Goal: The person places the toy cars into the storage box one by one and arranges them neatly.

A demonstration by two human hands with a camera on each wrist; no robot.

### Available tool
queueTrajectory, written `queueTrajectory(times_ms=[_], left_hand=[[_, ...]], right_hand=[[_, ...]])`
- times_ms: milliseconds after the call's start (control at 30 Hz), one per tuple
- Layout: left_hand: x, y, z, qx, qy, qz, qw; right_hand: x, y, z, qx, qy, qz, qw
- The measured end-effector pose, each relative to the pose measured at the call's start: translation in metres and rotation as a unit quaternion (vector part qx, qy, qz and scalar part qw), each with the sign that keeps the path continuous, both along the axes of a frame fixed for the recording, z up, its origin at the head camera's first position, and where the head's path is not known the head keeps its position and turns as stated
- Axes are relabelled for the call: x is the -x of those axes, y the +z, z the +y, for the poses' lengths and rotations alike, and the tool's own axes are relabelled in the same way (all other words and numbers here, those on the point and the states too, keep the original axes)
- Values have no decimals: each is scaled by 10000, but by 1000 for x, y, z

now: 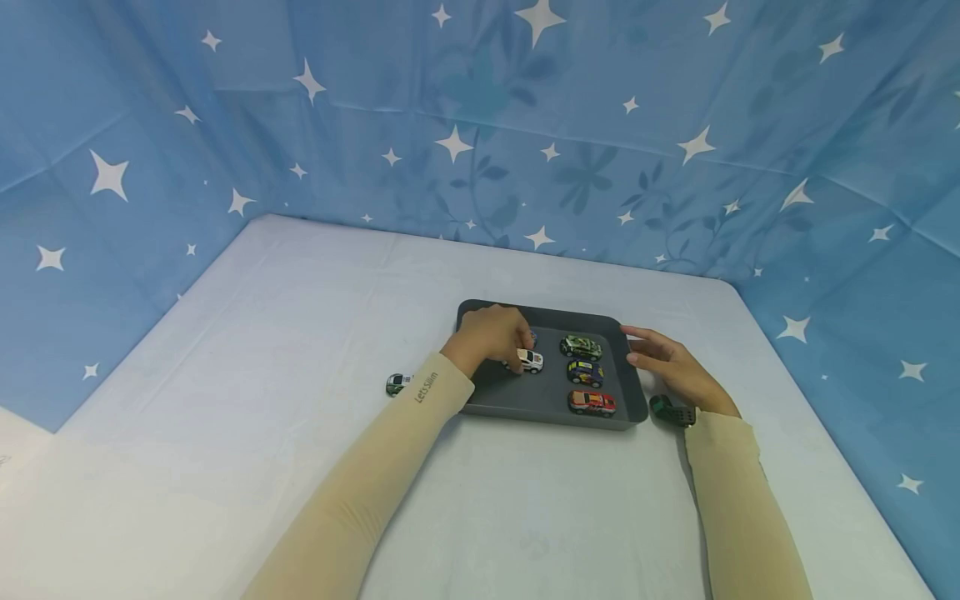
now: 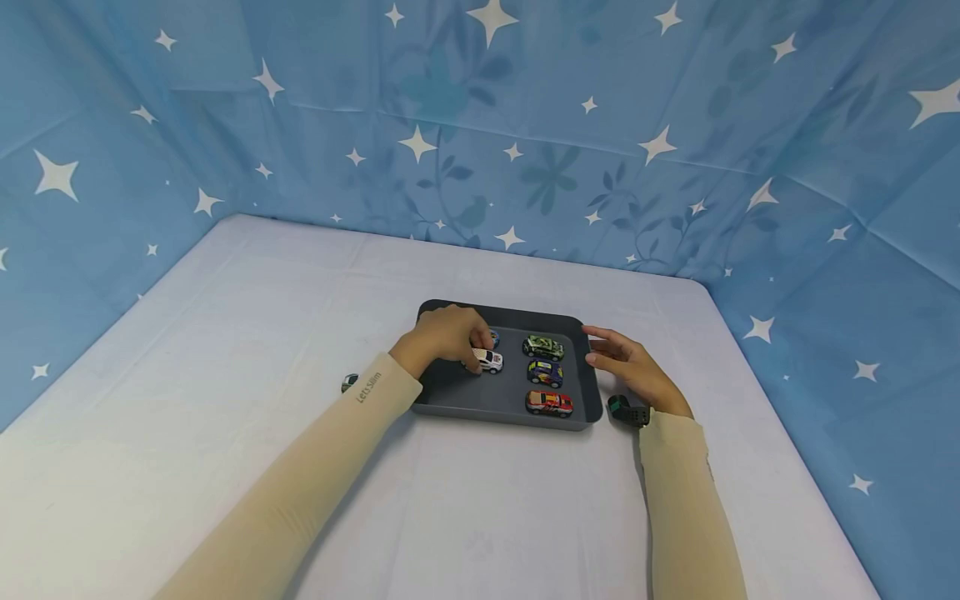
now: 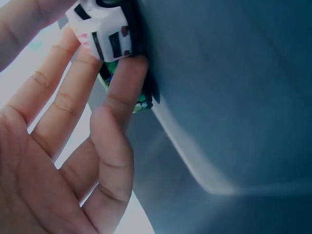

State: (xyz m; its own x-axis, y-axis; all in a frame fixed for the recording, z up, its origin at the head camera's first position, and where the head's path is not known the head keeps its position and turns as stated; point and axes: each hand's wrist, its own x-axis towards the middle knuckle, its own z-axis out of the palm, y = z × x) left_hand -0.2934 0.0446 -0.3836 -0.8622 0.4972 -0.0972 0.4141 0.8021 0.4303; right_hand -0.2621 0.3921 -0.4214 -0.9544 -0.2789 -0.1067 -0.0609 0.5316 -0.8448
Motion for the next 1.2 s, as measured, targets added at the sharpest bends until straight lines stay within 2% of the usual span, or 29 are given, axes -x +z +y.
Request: queueTrajectory(times_ms=[233, 433, 600, 700, 867, 1200], left_hand=[[1, 12, -7, 31, -149, -123, 9998], [0, 26, -17, -455, -373, -454, 9972], [0, 31, -30, -1075, -649, -883, 9881], [1, 32, -38, -1367, -803, -993, 9824], [1, 34, -51, -1573, -997, -1045, 9769], [-8, 35, -87, -2097, -1310, -1009, 9637]], right_hand=[[0, 0, 0, 4, 7, 28, 10000], [0, 0, 1, 12, 5, 11, 10000], [-1, 1, 0, -44, -9, -5, 10000], [-1, 1, 0, -62, -19, 16, 10000], [1, 0, 2, -59, 23, 79, 9999], [0, 0, 0, -43, 39, 76, 10000]])
